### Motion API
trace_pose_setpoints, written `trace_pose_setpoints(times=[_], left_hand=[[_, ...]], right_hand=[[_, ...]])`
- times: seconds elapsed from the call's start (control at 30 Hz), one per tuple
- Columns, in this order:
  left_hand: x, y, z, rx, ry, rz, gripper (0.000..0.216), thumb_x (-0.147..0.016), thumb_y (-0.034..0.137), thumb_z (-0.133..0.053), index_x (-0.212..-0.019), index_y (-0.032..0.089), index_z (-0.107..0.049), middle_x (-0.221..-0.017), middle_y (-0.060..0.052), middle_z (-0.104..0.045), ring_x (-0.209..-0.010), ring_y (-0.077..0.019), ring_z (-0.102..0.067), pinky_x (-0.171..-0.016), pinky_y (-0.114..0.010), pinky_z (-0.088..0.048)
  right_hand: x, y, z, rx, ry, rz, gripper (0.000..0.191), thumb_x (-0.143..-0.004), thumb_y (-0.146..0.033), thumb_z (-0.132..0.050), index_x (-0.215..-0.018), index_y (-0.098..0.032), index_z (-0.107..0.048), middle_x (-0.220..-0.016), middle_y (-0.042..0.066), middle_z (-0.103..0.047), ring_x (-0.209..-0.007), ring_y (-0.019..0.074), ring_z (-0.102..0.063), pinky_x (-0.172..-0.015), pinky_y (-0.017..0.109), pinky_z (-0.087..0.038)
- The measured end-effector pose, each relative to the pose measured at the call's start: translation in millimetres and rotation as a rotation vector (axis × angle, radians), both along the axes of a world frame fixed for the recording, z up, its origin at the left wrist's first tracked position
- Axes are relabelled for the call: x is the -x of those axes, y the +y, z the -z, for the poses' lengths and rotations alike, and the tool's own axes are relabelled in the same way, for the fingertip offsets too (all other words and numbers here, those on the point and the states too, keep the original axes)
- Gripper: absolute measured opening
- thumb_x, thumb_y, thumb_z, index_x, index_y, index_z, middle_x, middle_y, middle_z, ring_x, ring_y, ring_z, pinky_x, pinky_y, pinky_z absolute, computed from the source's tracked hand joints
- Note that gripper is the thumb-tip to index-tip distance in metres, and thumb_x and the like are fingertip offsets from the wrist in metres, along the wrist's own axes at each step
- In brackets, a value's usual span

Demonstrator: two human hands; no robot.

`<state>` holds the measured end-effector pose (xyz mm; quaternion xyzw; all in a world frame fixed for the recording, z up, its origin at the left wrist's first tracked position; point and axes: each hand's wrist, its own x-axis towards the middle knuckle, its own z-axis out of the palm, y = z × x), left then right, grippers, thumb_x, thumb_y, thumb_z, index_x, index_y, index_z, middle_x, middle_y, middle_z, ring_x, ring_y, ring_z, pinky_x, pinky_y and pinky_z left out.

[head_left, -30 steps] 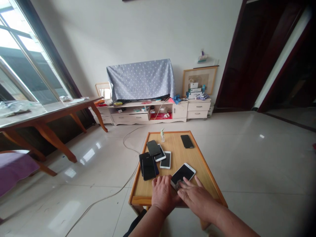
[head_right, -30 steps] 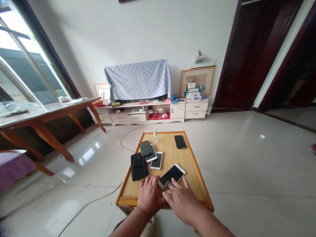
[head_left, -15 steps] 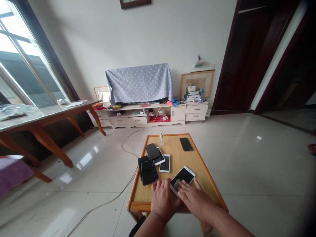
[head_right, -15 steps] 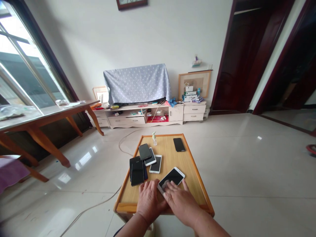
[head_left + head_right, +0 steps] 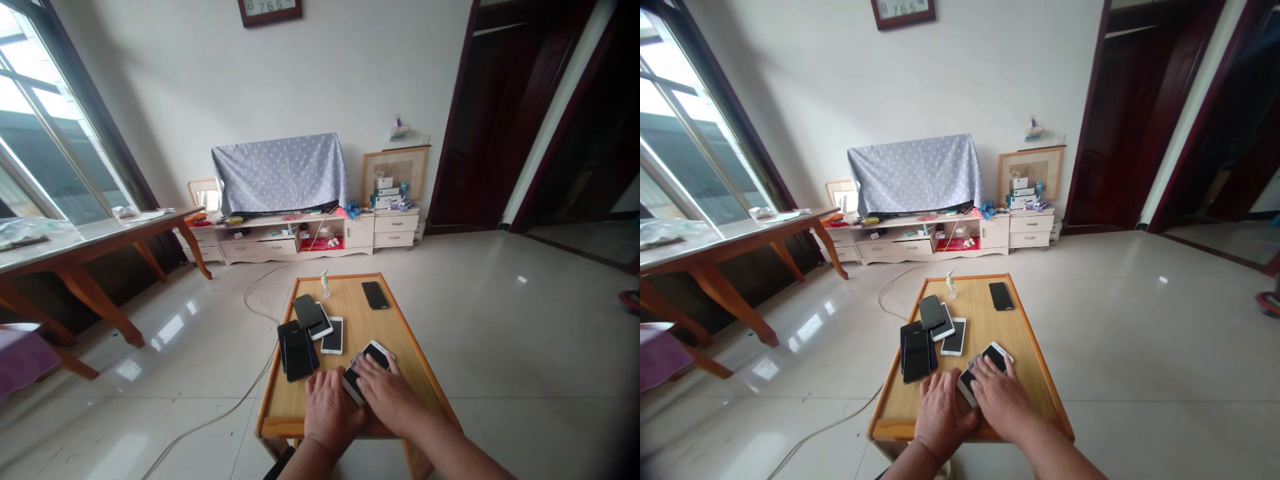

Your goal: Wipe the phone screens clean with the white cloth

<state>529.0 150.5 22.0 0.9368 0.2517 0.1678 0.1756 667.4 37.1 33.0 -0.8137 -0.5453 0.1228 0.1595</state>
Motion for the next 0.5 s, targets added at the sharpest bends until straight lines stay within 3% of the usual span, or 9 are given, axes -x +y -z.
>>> trace_pose_setpoints(times=[0.13, 0.3, 0.37, 0.5], left_hand=[[0.2, -0.4, -0.9, -0.004, -0.026, 0.003, 0.058, -0.067, 0.044, -0.069, -0.119, 0.026, -0.053, -0.109, -0.004, -0.063, -0.107, -0.0275, -0.052, -0.103, -0.043, -0.026], [-1.5, -1.5, 0.1, -0.019, -0.039, -0.008, 0.047, -0.074, 0.043, -0.061, -0.117, 0.027, -0.055, -0.106, -0.003, -0.064, -0.104, -0.0259, -0.054, -0.102, -0.042, -0.028], [-2.1, -2.3, 0.0, -0.025, -0.035, -0.009, 0.046, -0.075, 0.044, -0.061, -0.118, 0.026, -0.055, -0.106, -0.003, -0.064, -0.104, -0.0256, -0.054, -0.102, -0.042, -0.028], [-1.4, -2.8, -1.4, -0.036, -0.015, -0.009, 0.058, -0.068, 0.046, -0.068, -0.120, 0.025, -0.054, -0.108, -0.004, -0.063, -0.106, -0.0272, -0.053, -0.103, -0.043, -0.027]], right_hand=[[-26.5, 1.9, -0.4, 0.052, -0.059, 0.207, 0.061, -0.102, -0.049, -0.016, -0.150, -0.019, -0.037, -0.157, 0.010, -0.031, -0.148, 0.0274, -0.021, -0.118, 0.058, 0.003], [1.4, 6.6, 5.5, -0.031, -0.012, -0.012, 0.058, -0.103, -0.048, -0.013, -0.149, -0.026, -0.038, -0.156, 0.006, -0.035, -0.147, 0.0213, -0.025, -0.120, 0.053, 0.005], [0.2, 7.9, 5.9, -0.042, -0.009, -0.022, 0.056, -0.103, -0.047, -0.012, -0.149, -0.028, -0.039, -0.156, 0.005, -0.036, -0.147, 0.0208, -0.025, -0.119, 0.054, 0.005], [-27.9, 1.0, 5.9, 0.021, -0.065, 0.216, 0.058, -0.102, -0.048, -0.017, -0.150, -0.023, -0.037, -0.156, 0.009, -0.034, -0.148, 0.0259, -0.022, -0.118, 0.058, 0.002]])
